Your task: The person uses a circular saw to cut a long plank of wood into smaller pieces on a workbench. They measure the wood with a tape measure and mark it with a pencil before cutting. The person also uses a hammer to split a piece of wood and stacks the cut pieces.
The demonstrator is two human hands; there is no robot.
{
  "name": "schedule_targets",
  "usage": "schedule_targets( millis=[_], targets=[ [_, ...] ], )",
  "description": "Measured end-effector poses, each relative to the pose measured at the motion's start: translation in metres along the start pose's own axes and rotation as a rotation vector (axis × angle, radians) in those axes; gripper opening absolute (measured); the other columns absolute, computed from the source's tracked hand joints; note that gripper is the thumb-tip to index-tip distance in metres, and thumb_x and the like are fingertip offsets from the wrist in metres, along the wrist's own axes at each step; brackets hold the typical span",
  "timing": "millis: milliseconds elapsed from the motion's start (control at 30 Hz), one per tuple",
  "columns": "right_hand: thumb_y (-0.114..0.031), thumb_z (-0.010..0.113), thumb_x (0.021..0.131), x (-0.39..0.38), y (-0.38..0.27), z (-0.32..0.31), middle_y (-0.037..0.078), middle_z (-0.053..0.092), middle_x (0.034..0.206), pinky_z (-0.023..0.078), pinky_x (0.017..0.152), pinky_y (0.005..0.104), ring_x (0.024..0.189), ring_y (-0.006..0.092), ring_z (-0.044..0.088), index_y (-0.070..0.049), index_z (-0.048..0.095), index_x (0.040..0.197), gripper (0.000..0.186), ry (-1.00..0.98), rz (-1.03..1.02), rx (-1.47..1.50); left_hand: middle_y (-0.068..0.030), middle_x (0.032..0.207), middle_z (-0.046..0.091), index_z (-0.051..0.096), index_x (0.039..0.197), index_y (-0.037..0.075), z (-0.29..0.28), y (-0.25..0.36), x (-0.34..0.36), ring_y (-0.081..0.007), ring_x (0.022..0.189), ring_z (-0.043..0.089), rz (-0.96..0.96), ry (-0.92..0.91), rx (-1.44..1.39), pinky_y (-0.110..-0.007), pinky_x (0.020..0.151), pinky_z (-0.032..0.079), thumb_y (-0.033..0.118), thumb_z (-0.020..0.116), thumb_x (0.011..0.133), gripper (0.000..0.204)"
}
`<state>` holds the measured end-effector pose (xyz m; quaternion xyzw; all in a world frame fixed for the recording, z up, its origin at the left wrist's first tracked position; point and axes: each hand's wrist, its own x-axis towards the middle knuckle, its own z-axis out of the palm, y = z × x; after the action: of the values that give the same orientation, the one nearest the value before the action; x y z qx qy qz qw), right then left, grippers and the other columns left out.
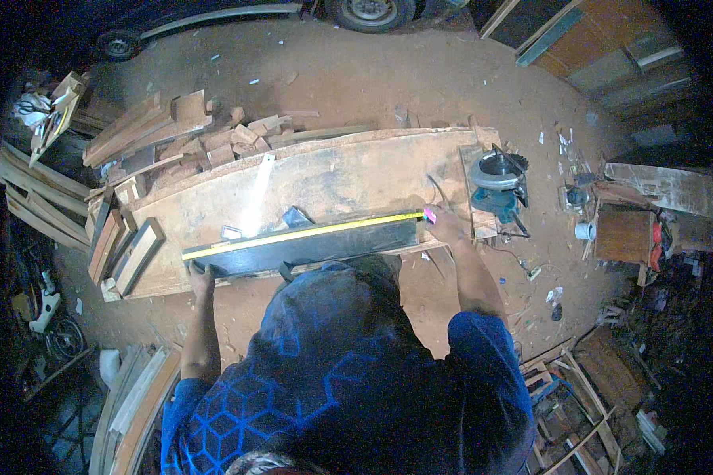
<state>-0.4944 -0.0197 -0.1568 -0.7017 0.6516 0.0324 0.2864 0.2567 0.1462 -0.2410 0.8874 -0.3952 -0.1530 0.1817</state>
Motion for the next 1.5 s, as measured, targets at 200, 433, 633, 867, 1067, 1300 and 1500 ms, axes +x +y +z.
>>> schedule_targets(
  millis=[200, 433, 633, 867, 1067, 1300, 1500],
  targets=[
    [-0.029, 0.075, 0.084, 0.009, 0.020, 0.009, 0.017, 0.062, 0.127, 0.050, 0.100, 0.0477, 0.119, 0.0390, 0.060, -0.012, 0.064, 0.132, 0.052, 0.047, -0.093, -0.042, -0.0342, 0.152, 0.038, 0.042, 0.146, -0.011, 0.004, 0.007, 0.001, -0.0448, 0.144, 0.038, -0.025, -0.026, -0.030, -0.046, 0.121, 0.033, 0.031, 0.075, 0.085, 0.081],
    [-0.028, 0.076, 0.084, 0.001, -0.004, -0.003, 0.015, 0.062, 0.125, 0.050, 0.100, 0.0459, 0.118, 0.0365, 0.060, -0.015, 0.062, 0.136, 0.056, 0.036, -0.023, -0.063, -0.0329, 0.153, 0.038, 0.041, 0.148, -0.009, 0.000, 0.000, -0.001, -0.0451, 0.144, 0.038, 0.002, -0.009, 0.066, -0.046, 0.121, 0.033, 0.028, 0.073, 0.085, 0.079],
    [-0.030, 0.077, 0.085, 0.006, -0.002, -0.002, 0.017, 0.061, 0.127, 0.047, 0.104, 0.0433, 0.121, 0.0369, 0.058, -0.012, 0.060, 0.138, 0.058, -0.020, -0.084, -0.072, -0.0377, 0.154, 0.033, 0.040, 0.149, -0.008, 0.001, -0.008, -0.002, -0.0497, 0.146, 0.032, -0.028, 0.007, 0.047, -0.050, 0.123, 0.026, 0.031, 0.072, 0.087, 0.080],
    [-0.027, 0.078, 0.085, 0.002, -0.023, -0.020, 0.019, 0.059, 0.135, 0.045, 0.109, 0.0438, 0.129, 0.0362, 0.055, -0.011, 0.059, 0.139, 0.060, -0.117, 0.010, -0.094, -0.0386, 0.158, 0.028, 0.040, 0.152, -0.001, 0.017, 0.045, -0.037, -0.0535, 0.148, 0.026, -0.088, 0.008, 0.091, -0.053, 0.123, 0.024, 0.036, 0.071, 0.089, 0.079],
    [-0.028, 0.079, 0.084, -0.001, -0.017, -0.024, 0.019, 0.060, 0.134, 0.046, 0.107, 0.0434, 0.126, 0.0365, 0.057, -0.009, 0.058, 0.139, 0.062, -0.163, -0.018, -0.066, -0.0385, 0.158, 0.025, 0.041, 0.152, -0.001, 0.042, 0.084, -0.077, -0.0531, 0.148, 0.025, -0.098, 0.052, 0.034, -0.056, 0.123, 0.023, 0.033, 0.072, 0.088, 0.078],
    [-0.032, 0.080, 0.081, -0.001, -0.009, -0.025, 0.019, 0.063, 0.127, 0.048, 0.104, 0.0447, 0.118, 0.0365, 0.061, -0.006, 0.062, 0.132, 0.060, -0.182, -0.035, -0.144, -0.0276, 0.132, 0.058, 0.052, 0.138, -0.008, 0.107, 0.153, -0.163, -0.0409, 0.124, 0.056, -0.487, 0.346, -0.587, -0.051, 0.108, 0.044, 0.051, 0.074, 0.088, 0.080],
    [-0.037, 0.075, 0.079, -0.002, -0.058, -0.044, 0.019, 0.064, 0.127, 0.048, 0.104, 0.0452, 0.119, 0.0363, 0.061, -0.010, 0.062, 0.134, 0.062, -0.367, -0.207, -0.166, -0.0199, 0.129, 0.063, 0.054, 0.134, -0.009, 0.156, 0.253, -0.198, -0.0284, 0.105, 0.063, -1.042, -0.224, -1.543, -0.039, 0.084, 0.050, 0.080, 0.046, 0.092, 0.099]
  ],
)
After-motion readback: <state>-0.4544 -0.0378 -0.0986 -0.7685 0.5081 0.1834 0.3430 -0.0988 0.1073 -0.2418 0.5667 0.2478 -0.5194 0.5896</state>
